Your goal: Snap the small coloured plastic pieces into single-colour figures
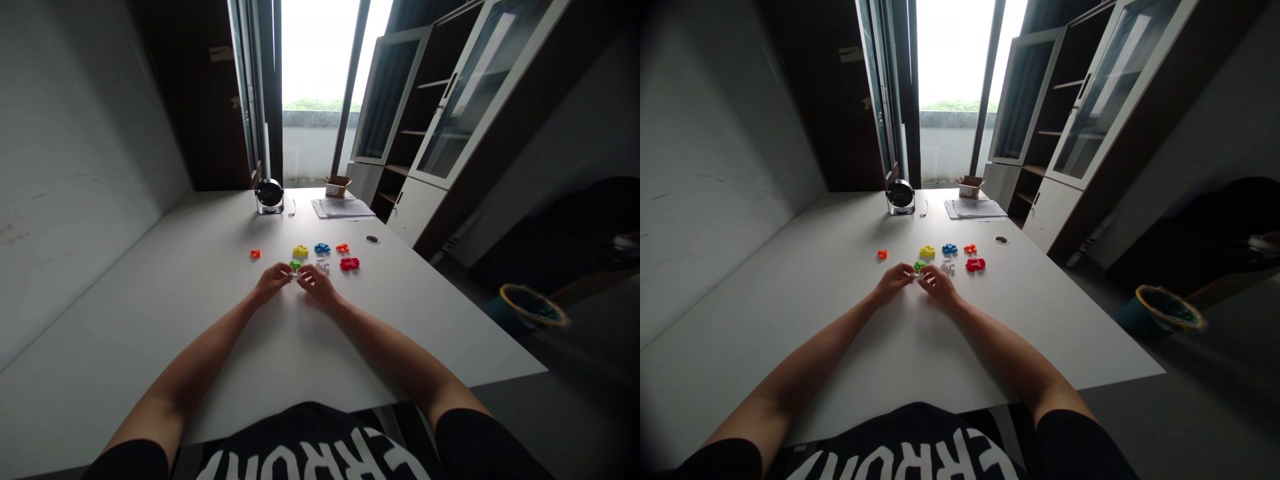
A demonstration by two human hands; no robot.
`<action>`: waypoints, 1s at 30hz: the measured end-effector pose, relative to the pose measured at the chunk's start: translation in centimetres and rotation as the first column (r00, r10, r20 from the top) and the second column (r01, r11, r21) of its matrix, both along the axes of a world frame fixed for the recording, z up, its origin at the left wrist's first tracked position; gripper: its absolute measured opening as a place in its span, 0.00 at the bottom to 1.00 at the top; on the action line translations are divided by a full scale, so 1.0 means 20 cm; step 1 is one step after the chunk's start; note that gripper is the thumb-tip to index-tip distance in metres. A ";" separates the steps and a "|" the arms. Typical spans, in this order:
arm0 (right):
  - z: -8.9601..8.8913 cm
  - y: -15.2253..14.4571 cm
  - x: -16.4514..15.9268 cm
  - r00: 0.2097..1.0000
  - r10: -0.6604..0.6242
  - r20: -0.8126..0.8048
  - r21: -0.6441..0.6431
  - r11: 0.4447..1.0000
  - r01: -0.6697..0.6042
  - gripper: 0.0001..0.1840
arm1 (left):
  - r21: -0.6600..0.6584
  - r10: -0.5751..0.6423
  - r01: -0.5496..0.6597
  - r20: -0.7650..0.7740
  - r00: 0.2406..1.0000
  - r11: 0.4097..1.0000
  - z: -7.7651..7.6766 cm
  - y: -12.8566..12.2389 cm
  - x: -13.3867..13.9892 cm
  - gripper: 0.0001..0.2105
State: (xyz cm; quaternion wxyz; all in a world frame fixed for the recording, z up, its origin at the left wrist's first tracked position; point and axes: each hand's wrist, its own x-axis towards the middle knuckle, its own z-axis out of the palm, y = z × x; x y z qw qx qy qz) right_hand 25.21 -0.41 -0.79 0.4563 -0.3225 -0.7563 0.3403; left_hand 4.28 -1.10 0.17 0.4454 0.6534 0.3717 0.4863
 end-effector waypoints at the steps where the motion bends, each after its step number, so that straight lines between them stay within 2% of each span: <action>1: 0.00 0.00 0.00 1.000 -0.002 0.003 0.008 1.000 0.002 0.12 | 0.004 -0.001 0.001 -0.008 1.000 1.000 0.00 0.00 0.00 0.13; 9: 0.01 -0.02 0.00 0.997 -0.037 0.073 0.104 0.994 0.029 0.14 | -0.024 -0.013 0.015 0.051 0.999 1.000 0.01 0.00 0.01 0.13; 15: 0.01 -0.02 0.00 0.990 -0.079 0.116 0.189 0.980 0.056 0.12 | -0.048 -0.072 0.078 0.112 0.991 0.996 0.04 -0.02 0.02 0.13; 24: 0.02 -0.02 0.00 0.982 -0.112 0.151 0.239 0.968 0.074 0.13 | -0.050 -0.074 0.080 0.124 0.990 0.995 0.02 -0.01 0.02 0.13; 30: 0.05 -0.03 0.00 0.969 -0.150 0.198 0.212 0.971 0.107 0.13 | -0.053 -0.067 0.073 0.109 0.992 0.996 0.00 0.00 0.01 0.14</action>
